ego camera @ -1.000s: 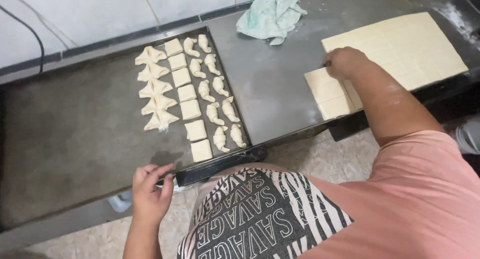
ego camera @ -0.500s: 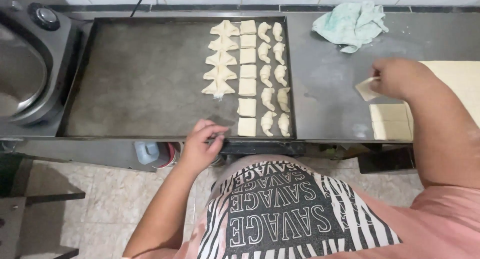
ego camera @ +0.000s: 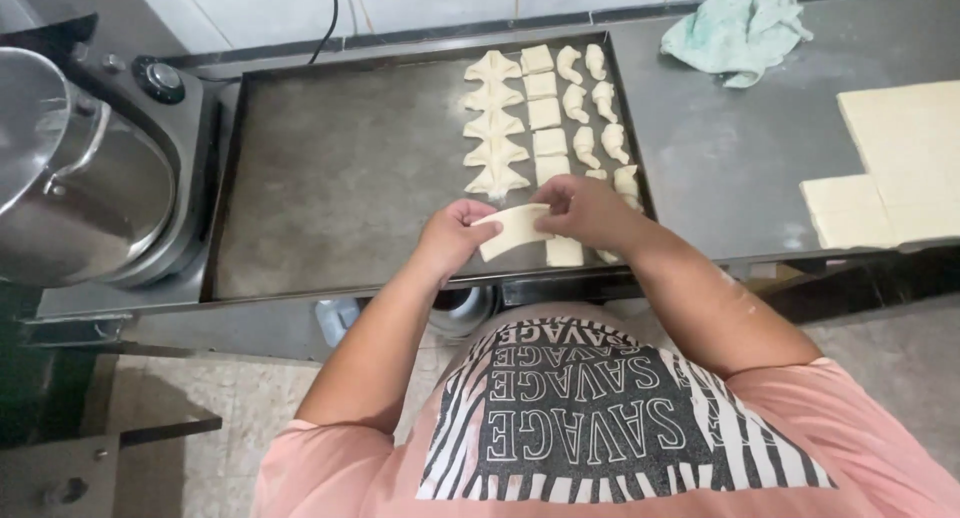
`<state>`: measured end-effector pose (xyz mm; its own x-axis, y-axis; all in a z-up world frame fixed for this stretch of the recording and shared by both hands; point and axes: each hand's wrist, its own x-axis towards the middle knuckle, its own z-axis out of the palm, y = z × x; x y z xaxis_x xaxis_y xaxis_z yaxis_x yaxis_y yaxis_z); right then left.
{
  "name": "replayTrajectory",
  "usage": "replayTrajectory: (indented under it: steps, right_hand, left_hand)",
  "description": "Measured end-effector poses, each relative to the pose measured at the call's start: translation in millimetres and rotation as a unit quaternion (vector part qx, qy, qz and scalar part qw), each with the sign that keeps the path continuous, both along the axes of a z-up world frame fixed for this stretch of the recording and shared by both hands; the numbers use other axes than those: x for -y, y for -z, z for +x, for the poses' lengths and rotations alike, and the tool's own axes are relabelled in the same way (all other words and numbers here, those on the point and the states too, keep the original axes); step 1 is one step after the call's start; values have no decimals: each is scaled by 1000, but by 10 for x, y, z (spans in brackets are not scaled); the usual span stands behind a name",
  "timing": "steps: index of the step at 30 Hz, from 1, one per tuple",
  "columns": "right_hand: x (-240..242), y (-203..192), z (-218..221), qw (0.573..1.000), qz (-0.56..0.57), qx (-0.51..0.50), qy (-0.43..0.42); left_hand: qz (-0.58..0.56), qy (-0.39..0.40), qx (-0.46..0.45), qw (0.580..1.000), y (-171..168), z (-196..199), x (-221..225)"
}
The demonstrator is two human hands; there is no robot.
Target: Shaping small pre-cut dough squares into decorative forms and placing them onto a large metal baking tray.
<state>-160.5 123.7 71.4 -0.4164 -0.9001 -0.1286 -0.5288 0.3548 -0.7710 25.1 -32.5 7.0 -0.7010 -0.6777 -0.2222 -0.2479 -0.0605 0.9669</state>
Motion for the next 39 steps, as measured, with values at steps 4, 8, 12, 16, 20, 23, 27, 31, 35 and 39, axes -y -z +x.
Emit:
replayTrajectory:
  steps: [4,8,12,16,20,23,27,31,35,39]
  right_hand:
    - [187,245,71,998,61,-15,18]
    - [374,367,96,995,62,-28,77]
    - [576,548,-66,987,80,-105,90]
    - [621,450,-15,975,105,-167,100]
    - [649,338,47,960,111,-241,87]
    - [705,370,28,953,106,-271,78]
    - [744,356,66,936,100,-336,45]
    - [682,328,141,936,97,-337,5]
    - [610,576,182,926,57,-371,-33]
    - [570,689,225,920,32,-384,-66]
  left_hand:
    - [-58,-11,63,996,465,-72,427]
    - [-104,28,122,987,607,-192,659]
    - [-159,73,192,966,588,-405,816]
    - [-193,85,192,958,539,-470,852]
    - [-229,90,191,950,256,-422,747]
    - [-259,86,180,945,42,-373,645]
    - [-335,113,191,916,-93,-359,513]
    - [-527,132,111,832,477,-434,554]
    - [-748,52,-51,660,716,-504,531]
    - [-787,65,-99,605,756,-483,474]
